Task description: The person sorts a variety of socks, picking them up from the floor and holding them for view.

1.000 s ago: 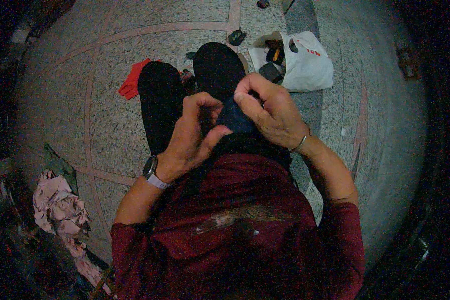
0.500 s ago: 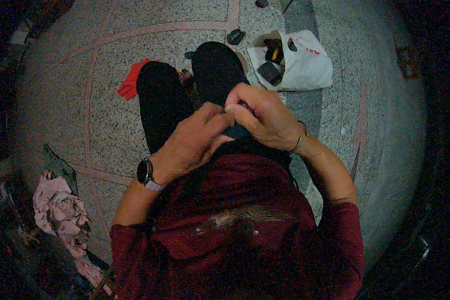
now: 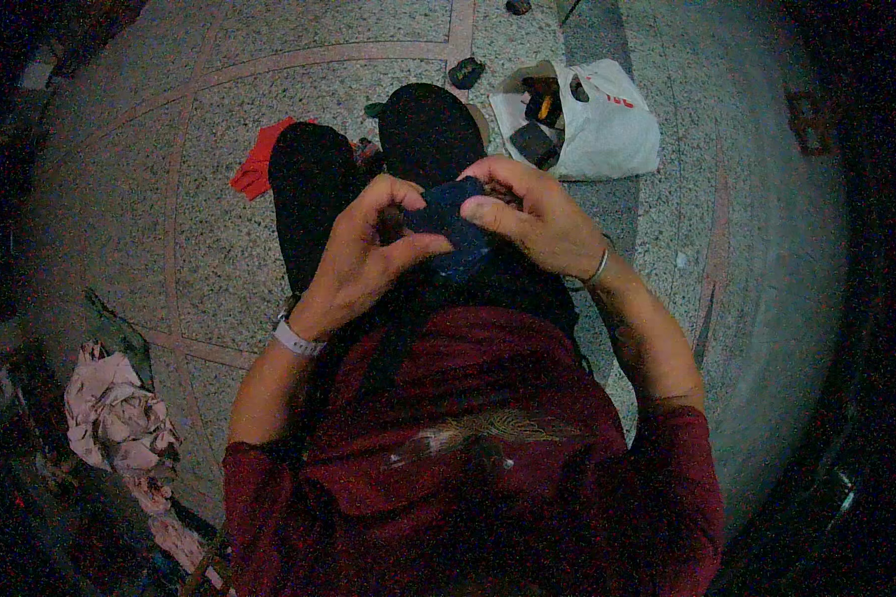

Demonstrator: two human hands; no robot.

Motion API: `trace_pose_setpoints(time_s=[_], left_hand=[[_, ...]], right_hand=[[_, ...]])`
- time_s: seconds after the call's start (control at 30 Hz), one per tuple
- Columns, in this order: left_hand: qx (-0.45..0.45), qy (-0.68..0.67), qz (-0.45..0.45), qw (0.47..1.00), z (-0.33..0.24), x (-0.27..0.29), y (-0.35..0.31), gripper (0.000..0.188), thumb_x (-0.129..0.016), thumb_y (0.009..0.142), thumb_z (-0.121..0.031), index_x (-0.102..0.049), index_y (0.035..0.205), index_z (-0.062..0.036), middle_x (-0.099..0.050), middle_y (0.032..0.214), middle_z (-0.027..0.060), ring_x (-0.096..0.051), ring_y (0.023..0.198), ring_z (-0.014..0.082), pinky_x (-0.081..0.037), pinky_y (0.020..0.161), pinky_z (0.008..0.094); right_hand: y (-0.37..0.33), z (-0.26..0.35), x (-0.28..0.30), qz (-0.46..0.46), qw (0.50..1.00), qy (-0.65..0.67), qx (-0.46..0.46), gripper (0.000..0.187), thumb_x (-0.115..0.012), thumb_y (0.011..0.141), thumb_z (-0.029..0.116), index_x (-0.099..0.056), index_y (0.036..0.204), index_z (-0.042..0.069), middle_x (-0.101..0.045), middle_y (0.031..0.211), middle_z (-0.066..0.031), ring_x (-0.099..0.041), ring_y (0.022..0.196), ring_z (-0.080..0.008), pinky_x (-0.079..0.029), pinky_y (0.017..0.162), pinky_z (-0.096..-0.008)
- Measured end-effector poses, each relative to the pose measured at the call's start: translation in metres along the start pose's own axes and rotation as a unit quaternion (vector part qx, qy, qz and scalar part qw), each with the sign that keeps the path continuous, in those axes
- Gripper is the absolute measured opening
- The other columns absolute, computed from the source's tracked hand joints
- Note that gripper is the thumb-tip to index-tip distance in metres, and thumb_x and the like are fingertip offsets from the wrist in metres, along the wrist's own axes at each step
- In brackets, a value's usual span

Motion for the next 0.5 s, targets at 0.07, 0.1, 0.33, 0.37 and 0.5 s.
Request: trace_pose_setpoints(time_s=[0.07, 0.1, 0.33, 0.37, 0.5], left_hand=[[0.036, -0.027, -0.015, 0.999, 0.008, 0.0, 0.005, 0.025, -0.074, 0.078, -0.011, -0.053, 0.091, -0.0058, -0.055, 0.087, 0.0005, -0.05, 0.077, 0.0077, -0.042, 0.067, 0.0232], [0.054, -0.04, -0.022, 0.997, 0.013, 0.0, 0.008, 0.023, -0.073, 0.079, -0.012, -0.053, 0.091, -0.0058, -0.055, 0.085, -0.0002, -0.049, 0.074, 0.0071, -0.042, 0.065, 0.0225], [0.07, 0.047, -0.132, 0.988, 0.06, -0.01, 0.04, 0.027, -0.073, 0.079, -0.019, -0.054, 0.091, -0.0047, -0.053, 0.077, -0.0008, -0.049, 0.068, 0.0087, -0.042, 0.06, 0.0251], [0.076, 0.059, -0.143, 0.985, 0.078, -0.014, 0.045, 0.028, -0.074, 0.079, -0.02, -0.054, 0.092, -0.0045, -0.053, 0.078, -0.0004, -0.049, 0.068, 0.0092, -0.042, 0.06, 0.0257], [0.01, 0.058, -0.161, 0.985, 0.077, -0.022, 0.053, 0.029, -0.072, 0.084, -0.021, -0.052, 0.1, -0.0063, -0.055, 0.09, 0.0011, -0.05, 0.07, 0.0059, -0.044, 0.057, 0.0226]], right_hand=[[0.003, -0.003, 0.003, -0.046, 0.998, -0.052, -0.003, 0.028, -0.061, 0.09, 0.028, -0.058, 0.105, 0.004, -0.063, 0.088, -0.0084, -0.06, 0.084, -0.0187, -0.048, 0.075, -0.0316], [0.004, -0.004, 0.003, -0.072, 0.995, -0.072, 0.002, 0.028, -0.061, 0.09, 0.027, -0.057, 0.104, 0.003, -0.063, 0.088, -0.0103, -0.061, 0.084, -0.022, -0.049, 0.074, -0.0331], [0.038, -0.043, 0.013, -0.187, 0.96, -0.208, 0.028, 0.031, -0.057, 0.091, 0.028, -0.06, 0.104, 0.0, -0.063, 0.084, -0.0109, -0.059, 0.076, -0.0187, -0.046, 0.069, -0.0316], [0.043, -0.052, 0.014, -0.184, 0.96, -0.212, 0.016, 0.031, -0.056, 0.092, 0.028, -0.06, 0.104, 0.0, -0.064, 0.085, -0.0115, -0.06, 0.078, -0.0197, -0.047, 0.07, -0.0325], [0.056, -0.074, 0.029, -0.176, 0.963, -0.206, -0.006, 0.032, -0.053, 0.093, 0.029, -0.061, 0.106, 0.0, -0.065, 0.087, -0.0132, -0.062, 0.081, -0.0232, -0.048, 0.072, -0.035]])
Point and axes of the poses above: each hand's wrist, its own y-axis towards the middle knuckle, its own x-axis out of the back of the hand, z = x × y, the point moved 4 cm from there along y, towards the middle knuckle
